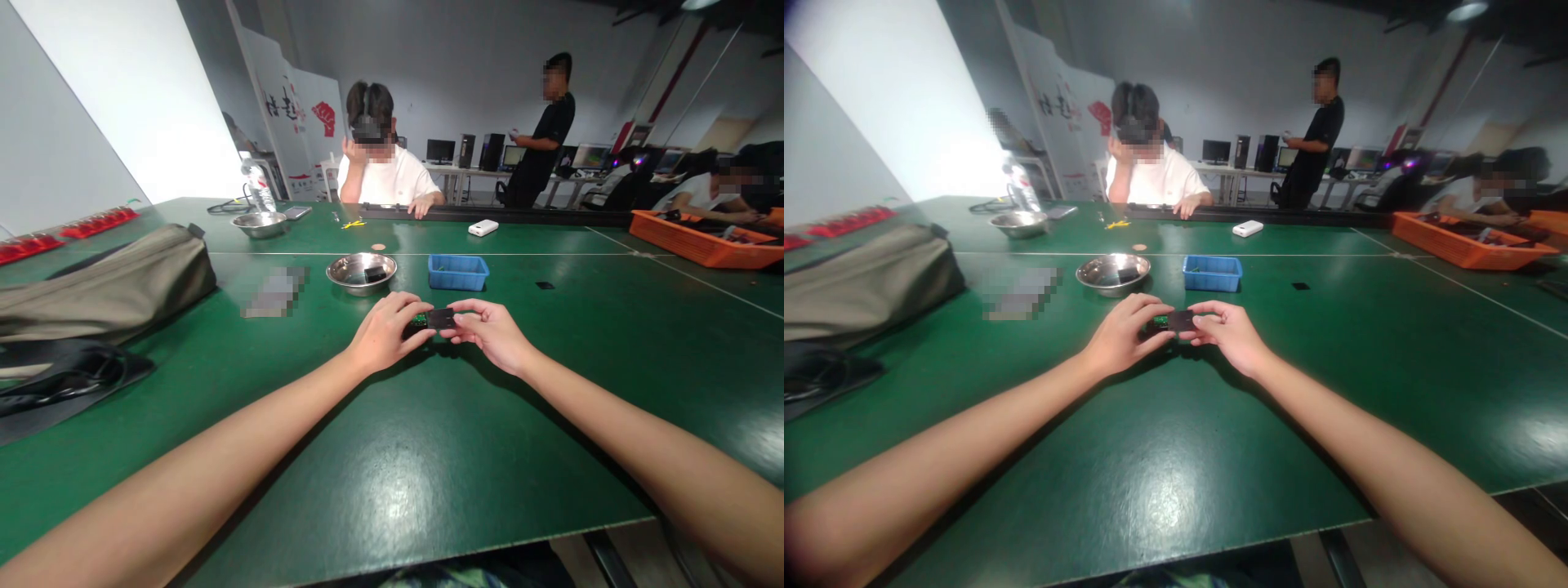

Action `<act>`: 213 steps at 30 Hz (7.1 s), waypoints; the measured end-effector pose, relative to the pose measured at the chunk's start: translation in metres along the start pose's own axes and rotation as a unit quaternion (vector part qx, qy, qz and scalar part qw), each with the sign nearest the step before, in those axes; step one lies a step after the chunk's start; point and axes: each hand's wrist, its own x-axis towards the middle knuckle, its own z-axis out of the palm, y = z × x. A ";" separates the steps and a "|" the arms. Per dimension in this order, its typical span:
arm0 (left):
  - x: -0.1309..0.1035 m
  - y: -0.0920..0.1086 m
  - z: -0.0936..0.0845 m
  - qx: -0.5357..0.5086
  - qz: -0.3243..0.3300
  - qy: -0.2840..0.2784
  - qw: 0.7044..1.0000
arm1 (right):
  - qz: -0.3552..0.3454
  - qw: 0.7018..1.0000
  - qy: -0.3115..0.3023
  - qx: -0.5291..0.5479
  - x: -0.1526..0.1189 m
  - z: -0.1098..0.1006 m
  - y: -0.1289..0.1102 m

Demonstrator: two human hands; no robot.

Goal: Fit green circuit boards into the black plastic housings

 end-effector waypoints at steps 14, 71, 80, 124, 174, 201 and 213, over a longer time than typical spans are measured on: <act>0.000 0.004 -0.001 -0.005 0.075 0.053 0.996 | -0.044 0.994 0.021 -0.096 -0.001 0.003 0.002; 0.001 -0.004 0.000 -0.064 0.064 0.066 0.994 | -0.023 0.997 -0.026 -0.066 -0.001 -0.001 0.003; 0.003 -0.007 -0.002 -0.028 0.127 0.054 0.990 | -0.040 0.999 -0.012 -0.022 0.001 -0.005 0.007; 0.000 -0.010 -0.003 0.004 -0.056 -0.102 0.993 | -0.124 0.976 0.052 -0.174 0.005 -0.009 0.007; 0.000 0.005 0.000 -0.215 -0.143 -0.127 0.958 | -0.061 0.993 -0.003 -0.102 0.002 -0.008 0.001; 0.003 0.002 -0.006 -0.173 -0.111 -0.090 0.974 | -0.121 0.923 -0.084 -0.357 0.000 -0.016 0.005; 0.001 -0.002 -0.005 -0.159 -0.117 -0.114 0.974 | -0.112 0.919 -0.098 -0.364 0.001 -0.016 0.006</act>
